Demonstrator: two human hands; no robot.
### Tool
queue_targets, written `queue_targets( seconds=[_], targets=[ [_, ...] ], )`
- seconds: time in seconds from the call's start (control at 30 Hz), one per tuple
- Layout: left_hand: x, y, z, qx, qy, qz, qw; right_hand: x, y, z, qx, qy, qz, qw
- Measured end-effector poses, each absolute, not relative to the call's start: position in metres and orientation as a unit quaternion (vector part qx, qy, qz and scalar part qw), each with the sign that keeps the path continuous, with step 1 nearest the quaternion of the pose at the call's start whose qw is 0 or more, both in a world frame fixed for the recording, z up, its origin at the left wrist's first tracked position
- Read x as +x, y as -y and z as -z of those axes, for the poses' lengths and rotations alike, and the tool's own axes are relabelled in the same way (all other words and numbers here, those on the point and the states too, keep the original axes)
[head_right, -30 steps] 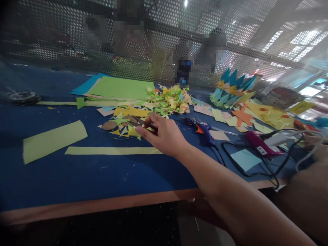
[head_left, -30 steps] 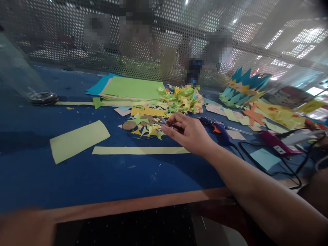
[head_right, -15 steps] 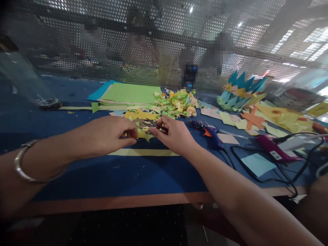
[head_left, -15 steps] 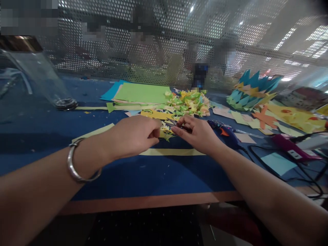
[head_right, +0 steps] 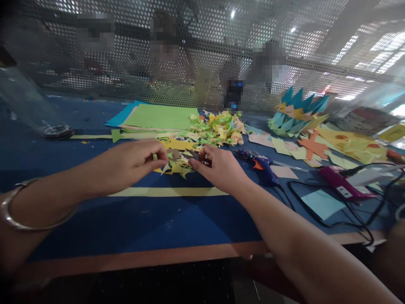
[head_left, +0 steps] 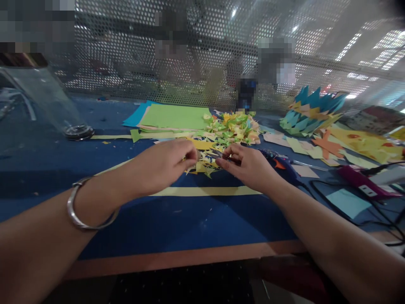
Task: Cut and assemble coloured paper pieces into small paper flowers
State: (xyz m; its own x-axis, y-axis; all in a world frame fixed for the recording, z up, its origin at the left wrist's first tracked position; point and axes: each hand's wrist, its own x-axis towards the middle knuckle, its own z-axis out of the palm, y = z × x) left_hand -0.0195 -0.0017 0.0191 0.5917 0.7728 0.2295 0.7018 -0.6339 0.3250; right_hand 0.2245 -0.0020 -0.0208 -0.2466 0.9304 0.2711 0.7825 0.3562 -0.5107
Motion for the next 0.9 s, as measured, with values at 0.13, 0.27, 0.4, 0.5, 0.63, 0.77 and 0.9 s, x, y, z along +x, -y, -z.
queue_targets(
  seconds=[0.13, 0.27, 0.4, 0.5, 0.63, 0.77, 0.9],
  targets=[
    [-0.031, 0.001, -0.031, 0.815, -0.45, -0.347, 0.113, 0.224, 0.003, 0.021, -0.552, 0.78, -0.134, 0.263],
    [-0.035, -0.001, -0.029, 0.79, -0.41, -0.432, 0.146, 0.218, 0.014, 0.021, -0.509, 0.8, -0.163, 0.271],
    [-0.03, -0.002, -0.02, 0.786, -0.377, -0.453, 0.187, 0.209, 0.026, 0.02, -0.473, 0.846, -0.129, 0.207],
    [-0.026, 0.0, -0.015, 0.789, -0.365, -0.467, 0.158, 0.204, 0.03, 0.02, -0.438, 0.883, -0.081, 0.147],
    [-0.025, 0.003, -0.011, 0.793, -0.344, -0.488, 0.12, 0.203, 0.033, 0.02, -0.413, 0.903, -0.027, 0.116],
    [-0.024, 0.005, -0.009, 0.795, -0.3, -0.512, 0.129, 0.206, 0.035, 0.016, -0.424, 0.887, 0.022, 0.179],
    [-0.025, 0.007, -0.01, 0.809, -0.289, -0.503, 0.095, 0.204, 0.037, 0.003, -0.433, 0.85, -0.019, 0.299]
  ],
)
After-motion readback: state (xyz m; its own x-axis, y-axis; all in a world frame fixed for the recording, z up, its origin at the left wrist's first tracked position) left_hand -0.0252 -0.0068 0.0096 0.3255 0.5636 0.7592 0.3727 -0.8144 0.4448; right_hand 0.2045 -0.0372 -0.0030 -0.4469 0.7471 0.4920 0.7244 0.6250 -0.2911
